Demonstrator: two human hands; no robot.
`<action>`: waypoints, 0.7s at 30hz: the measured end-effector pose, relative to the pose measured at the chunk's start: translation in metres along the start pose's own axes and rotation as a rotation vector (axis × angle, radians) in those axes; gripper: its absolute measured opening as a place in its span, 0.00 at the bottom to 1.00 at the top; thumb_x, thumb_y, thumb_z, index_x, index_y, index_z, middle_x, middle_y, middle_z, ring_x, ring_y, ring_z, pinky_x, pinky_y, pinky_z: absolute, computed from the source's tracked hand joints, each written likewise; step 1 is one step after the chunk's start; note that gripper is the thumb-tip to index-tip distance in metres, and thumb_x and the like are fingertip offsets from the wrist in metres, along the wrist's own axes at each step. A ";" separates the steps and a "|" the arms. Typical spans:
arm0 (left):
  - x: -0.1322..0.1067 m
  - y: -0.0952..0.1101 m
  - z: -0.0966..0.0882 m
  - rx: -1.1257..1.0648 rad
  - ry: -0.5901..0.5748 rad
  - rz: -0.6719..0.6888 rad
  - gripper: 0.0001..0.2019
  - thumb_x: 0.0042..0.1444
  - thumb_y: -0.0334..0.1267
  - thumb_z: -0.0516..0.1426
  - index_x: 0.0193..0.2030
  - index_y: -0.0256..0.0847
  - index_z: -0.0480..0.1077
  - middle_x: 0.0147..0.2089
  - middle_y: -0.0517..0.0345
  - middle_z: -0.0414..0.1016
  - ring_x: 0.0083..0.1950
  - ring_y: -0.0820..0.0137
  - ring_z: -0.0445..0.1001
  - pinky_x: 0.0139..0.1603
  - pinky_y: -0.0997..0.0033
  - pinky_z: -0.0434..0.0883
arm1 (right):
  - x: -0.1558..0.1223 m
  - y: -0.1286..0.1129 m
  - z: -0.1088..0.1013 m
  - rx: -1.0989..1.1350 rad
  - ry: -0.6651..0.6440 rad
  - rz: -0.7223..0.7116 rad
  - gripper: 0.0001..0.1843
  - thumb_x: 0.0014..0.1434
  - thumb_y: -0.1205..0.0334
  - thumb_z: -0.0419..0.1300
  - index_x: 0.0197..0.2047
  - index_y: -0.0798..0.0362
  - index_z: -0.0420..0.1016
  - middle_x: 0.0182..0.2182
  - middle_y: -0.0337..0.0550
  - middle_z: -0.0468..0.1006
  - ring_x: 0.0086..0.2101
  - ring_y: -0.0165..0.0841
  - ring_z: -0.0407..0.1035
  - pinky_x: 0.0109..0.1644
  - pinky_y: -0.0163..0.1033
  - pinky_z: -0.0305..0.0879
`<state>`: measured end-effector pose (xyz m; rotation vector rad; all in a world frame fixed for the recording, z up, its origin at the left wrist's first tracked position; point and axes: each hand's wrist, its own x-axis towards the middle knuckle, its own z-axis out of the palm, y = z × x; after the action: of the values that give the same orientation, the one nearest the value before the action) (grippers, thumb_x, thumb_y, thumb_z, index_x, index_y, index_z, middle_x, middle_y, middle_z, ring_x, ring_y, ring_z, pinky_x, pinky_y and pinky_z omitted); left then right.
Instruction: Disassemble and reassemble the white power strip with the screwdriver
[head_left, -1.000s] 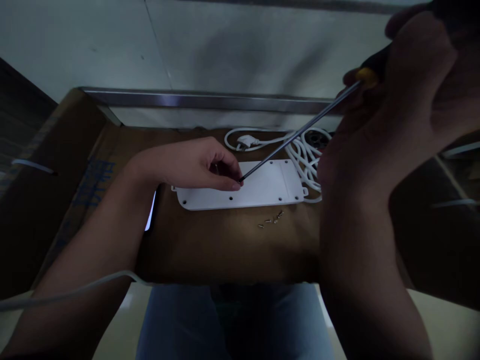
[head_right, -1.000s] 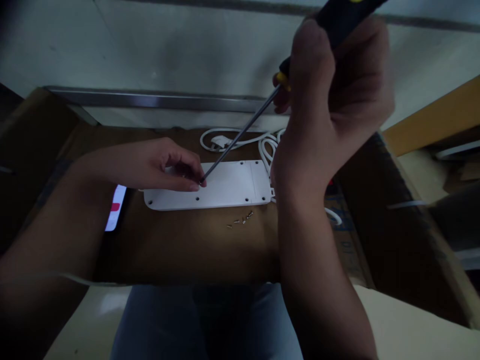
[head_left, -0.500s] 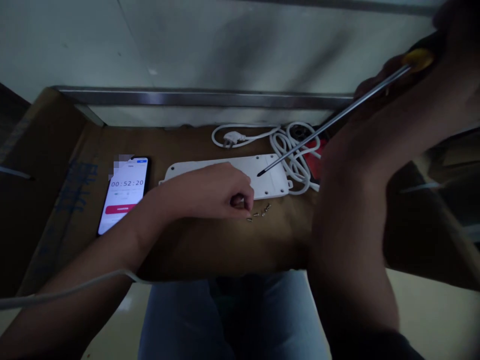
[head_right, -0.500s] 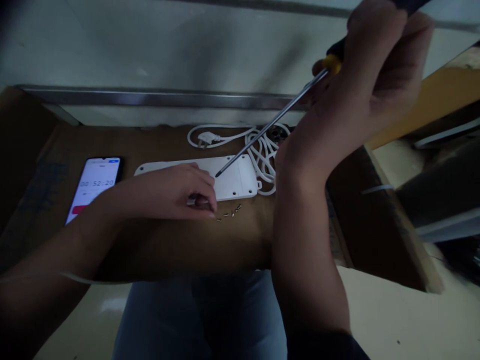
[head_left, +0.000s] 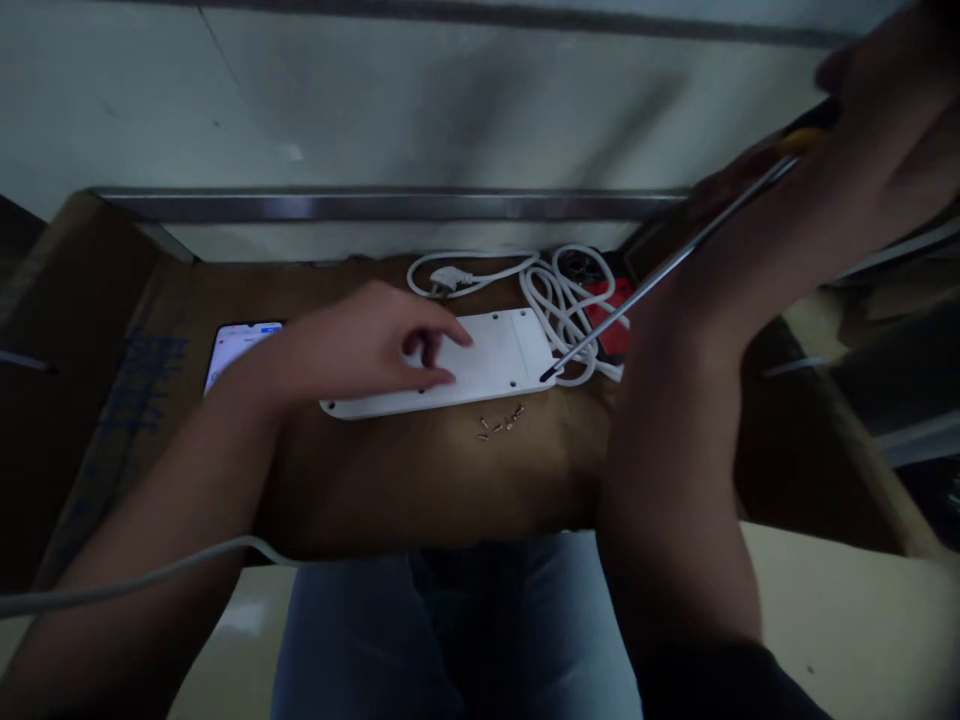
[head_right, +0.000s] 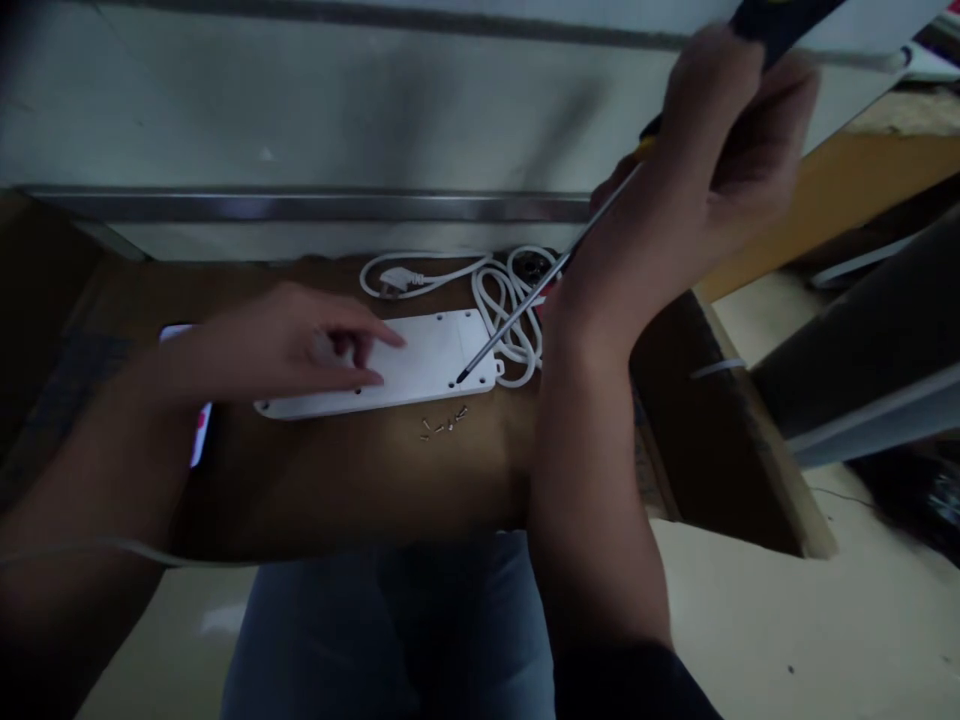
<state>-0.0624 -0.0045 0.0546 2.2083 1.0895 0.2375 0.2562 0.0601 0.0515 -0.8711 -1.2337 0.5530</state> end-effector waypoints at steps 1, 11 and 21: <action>-0.007 -0.011 -0.013 0.009 0.080 -0.093 0.24 0.59 0.53 0.66 0.58 0.43 0.80 0.43 0.57 0.83 0.41 0.68 0.76 0.42 0.69 0.68 | -0.004 -0.001 0.009 0.002 0.035 -0.030 0.23 0.69 0.41 0.52 0.40 0.52 0.75 0.42 0.33 0.77 0.48 0.26 0.79 0.31 0.26 0.61; -0.034 -0.076 -0.047 -0.084 0.015 -0.457 0.20 0.60 0.58 0.61 0.37 0.43 0.82 0.22 0.61 0.75 0.26 0.70 0.72 0.34 0.72 0.67 | -0.062 -0.018 0.122 0.243 0.120 -0.263 0.16 0.62 0.53 0.70 0.36 0.56 0.72 0.25 0.32 0.65 0.20 0.15 0.58 0.20 0.26 0.51; -0.045 -0.066 -0.057 -0.438 0.138 -0.480 0.18 0.67 0.50 0.56 0.39 0.37 0.80 0.33 0.51 0.83 0.35 0.66 0.81 0.40 0.69 0.74 | -0.095 -0.043 0.205 0.210 -0.142 -0.286 0.12 0.67 0.52 0.68 0.43 0.51 0.75 0.35 0.40 0.72 0.28 0.22 0.69 0.24 0.29 0.64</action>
<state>-0.1578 0.0175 0.0619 1.5164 1.4487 0.3778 0.0303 0.0168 0.0493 -0.4747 -1.3737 0.5085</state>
